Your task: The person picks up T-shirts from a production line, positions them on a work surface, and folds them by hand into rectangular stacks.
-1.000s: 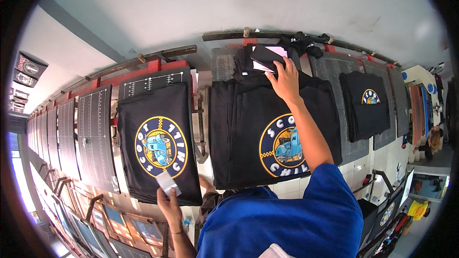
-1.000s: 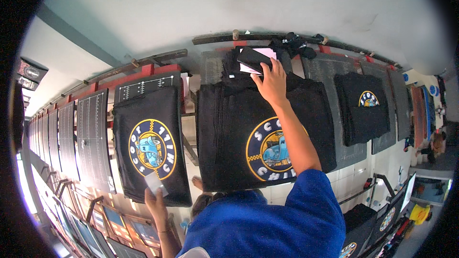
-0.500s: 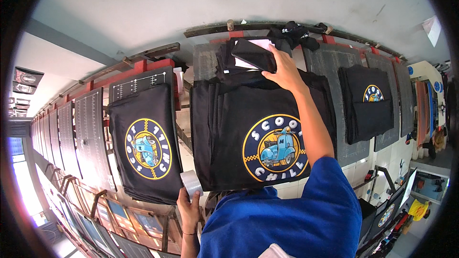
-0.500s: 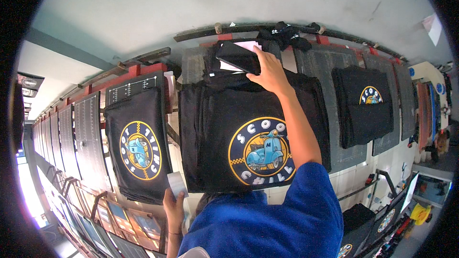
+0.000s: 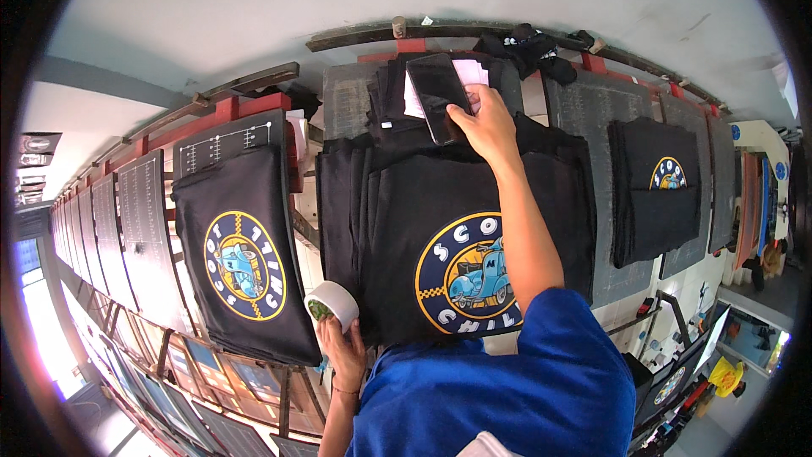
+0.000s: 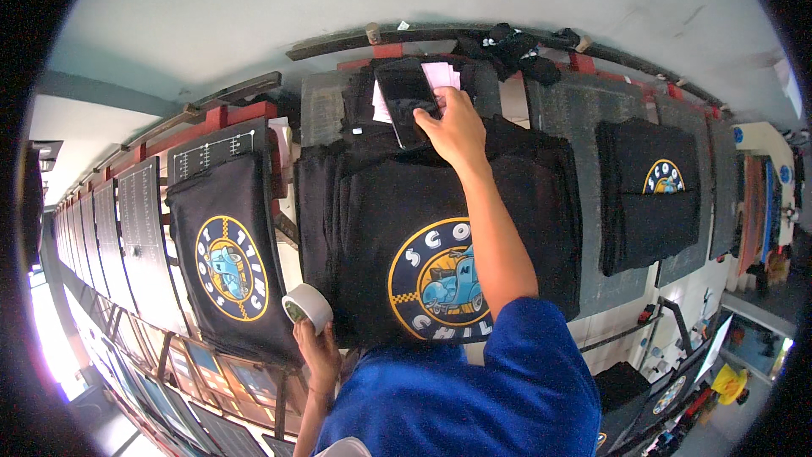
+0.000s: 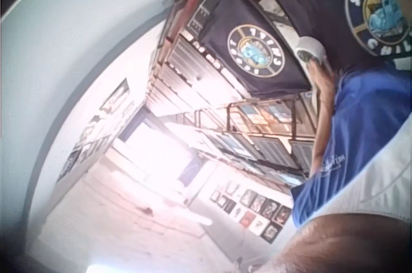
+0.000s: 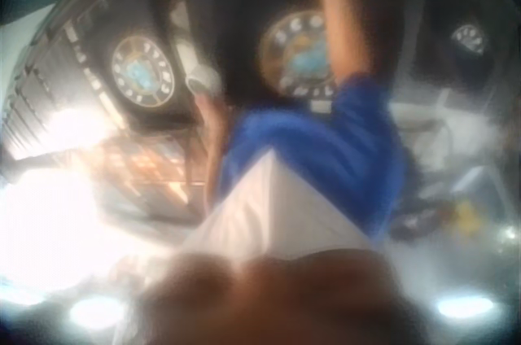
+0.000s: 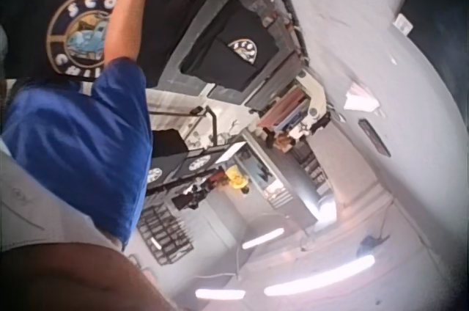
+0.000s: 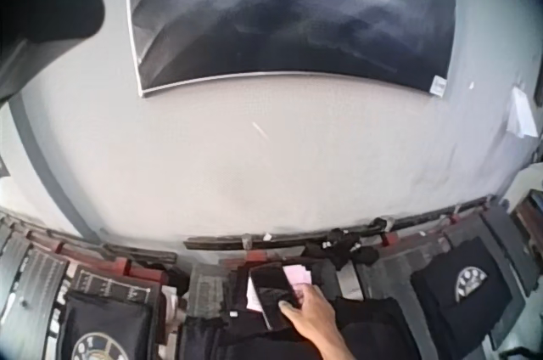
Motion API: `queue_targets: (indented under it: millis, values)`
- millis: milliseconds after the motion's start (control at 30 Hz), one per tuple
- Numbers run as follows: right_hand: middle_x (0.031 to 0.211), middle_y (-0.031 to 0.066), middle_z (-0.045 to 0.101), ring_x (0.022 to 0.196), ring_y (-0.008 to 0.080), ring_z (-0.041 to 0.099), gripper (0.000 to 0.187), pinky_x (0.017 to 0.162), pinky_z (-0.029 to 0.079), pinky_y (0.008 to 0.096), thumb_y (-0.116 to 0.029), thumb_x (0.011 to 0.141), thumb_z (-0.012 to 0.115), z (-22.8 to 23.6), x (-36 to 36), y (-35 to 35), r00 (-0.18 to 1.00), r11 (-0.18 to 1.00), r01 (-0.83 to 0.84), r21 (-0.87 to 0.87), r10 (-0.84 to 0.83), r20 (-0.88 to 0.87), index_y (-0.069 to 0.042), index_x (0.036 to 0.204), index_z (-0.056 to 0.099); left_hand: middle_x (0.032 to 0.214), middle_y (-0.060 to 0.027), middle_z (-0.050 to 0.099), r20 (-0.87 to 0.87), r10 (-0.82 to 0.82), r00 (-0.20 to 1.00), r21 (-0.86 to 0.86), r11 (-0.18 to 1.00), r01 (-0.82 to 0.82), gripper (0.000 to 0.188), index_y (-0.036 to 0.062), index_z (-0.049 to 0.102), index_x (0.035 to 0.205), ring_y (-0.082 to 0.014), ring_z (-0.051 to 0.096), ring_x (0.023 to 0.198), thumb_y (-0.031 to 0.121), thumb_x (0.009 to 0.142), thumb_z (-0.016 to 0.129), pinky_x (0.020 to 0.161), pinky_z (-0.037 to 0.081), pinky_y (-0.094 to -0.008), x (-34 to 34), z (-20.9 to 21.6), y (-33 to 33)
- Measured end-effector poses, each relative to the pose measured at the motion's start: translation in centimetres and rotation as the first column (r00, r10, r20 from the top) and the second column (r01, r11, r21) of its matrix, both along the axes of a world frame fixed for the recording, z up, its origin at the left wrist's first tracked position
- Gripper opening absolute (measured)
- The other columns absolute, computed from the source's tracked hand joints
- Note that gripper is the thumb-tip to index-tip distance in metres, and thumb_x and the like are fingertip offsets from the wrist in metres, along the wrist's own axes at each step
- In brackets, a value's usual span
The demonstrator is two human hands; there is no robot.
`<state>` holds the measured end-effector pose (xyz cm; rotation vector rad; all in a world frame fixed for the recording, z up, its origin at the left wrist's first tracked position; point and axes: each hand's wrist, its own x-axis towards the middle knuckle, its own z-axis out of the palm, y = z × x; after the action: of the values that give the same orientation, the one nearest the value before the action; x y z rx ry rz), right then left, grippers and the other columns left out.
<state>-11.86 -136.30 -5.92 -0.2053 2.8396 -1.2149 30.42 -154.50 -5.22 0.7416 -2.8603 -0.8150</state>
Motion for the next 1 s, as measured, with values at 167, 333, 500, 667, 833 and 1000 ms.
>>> queue_targets:
  millis: [167, 333, 500, 667, 833, 1000]
  values:
    - [0.102, 0.0111, 0.063, 0.088, 0.0243, 0.065, 0.047, 0.080, 0.051, 0.0355, -0.035, 0.083, 0.075, -0.4, 0.1, 0.3, 0.999, 0.992, 0.020, -0.128, -0.014, 0.045, -0.002, 0.114, 0.062, 0.105, -0.0229, 0.058, -0.004, -0.121, 0.993, -0.088, 0.989, 0.120, 0.030, -0.0034, 0.050, 0.114, -0.0429, 0.054, 0.104, 0.005, 0.088, 0.063, 0.095, 0.037, -0.0537, -1.4, -1.6, 0.6]
    - [0.100, 0.0105, 0.063, 0.083, 0.0218, 0.065, 0.039, 0.078, 0.051, 0.0332, -0.031, 0.087, 0.071, -1.6, -0.6, 1.0, 0.993, 0.969, 0.033, -0.246, -0.004, 0.117, -0.002, 0.113, 0.063, 0.101, -0.0213, 0.057, 0.042, -0.144, 0.989, -0.178, 0.973, 0.150, 0.032, -0.0028, 0.050, 0.113, -0.0421, 0.053, 0.095, 0.005, 0.085, 0.063, 0.088, 0.038, -0.0517, -2.5, -2.3, 0.8]
    - [0.100, 0.0095, 0.063, 0.083, 0.0189, 0.063, 0.033, 0.078, 0.050, 0.0308, -0.022, 0.090, 0.067, -2.2, -1.0, 1.7, 0.988, 0.930, 0.006, -0.367, 0.052, 0.147, -0.002, 0.116, 0.063, 0.098, -0.0213, 0.055, 0.063, -0.128, 0.990, -0.182, 0.973, 0.138, 0.028, -0.0022, 0.049, 0.108, -0.0422, 0.051, 0.093, 0.006, 0.084, 0.062, 0.086, 0.037, -0.0531, -2.6, -2.7, 1.0]
    - [0.099, 0.0089, 0.061, 0.084, 0.0157, 0.059, 0.033, 0.076, 0.049, 0.0289, -0.016, 0.089, 0.067, -1.9, -1.3, 2.5, 0.980, 0.907, -0.052, -0.418, 0.126, 0.152, -0.001, 0.118, 0.062, 0.097, -0.0211, 0.054, 0.067, -0.125, 0.990, -0.216, 0.967, 0.137, 0.029, -0.0022, 0.048, 0.107, -0.0431, 0.051, 0.094, 0.008, 0.084, 0.062, 0.087, 0.037, -0.0540, -2.4, -3.3, 0.8]
    - [0.100, 0.0016, 0.057, 0.084, 0.0085, 0.050, 0.036, 0.070, 0.043, 0.0222, -0.005, 0.087, 0.067, -1.1, -1.0, 2.9, 0.964, 0.895, -0.081, -0.438, 0.182, 0.195, -0.003, 0.123, 0.060, 0.098, -0.0206, 0.054, 0.092, -0.115, 0.989, -0.194, 0.972, 0.131, 0.031, -0.0012, 0.046, 0.107, -0.0420, 0.051, 0.094, 0.009, 0.083, 0.062, 0.087, 0.036, -0.0542, -2.6, -3.3, 0.8]
    - [0.096, 0.0061, 0.060, 0.080, 0.0132, 0.057, 0.037, 0.072, 0.048, 0.0277, -0.013, 0.083, 0.073, -1.9, -1.1, 2.4, 0.977, 0.900, -0.056, -0.433, 0.139, 0.162, -0.002, 0.117, 0.062, 0.097, -0.0208, 0.054, 0.099, -0.111, 0.989, -0.212, 0.969, 0.130, 0.032, -0.0016, 0.046, 0.108, -0.0418, 0.051, 0.093, 0.009, 0.082, 0.062, 0.087, 0.036, -0.0543, -2.5, -3.4, 1.0]
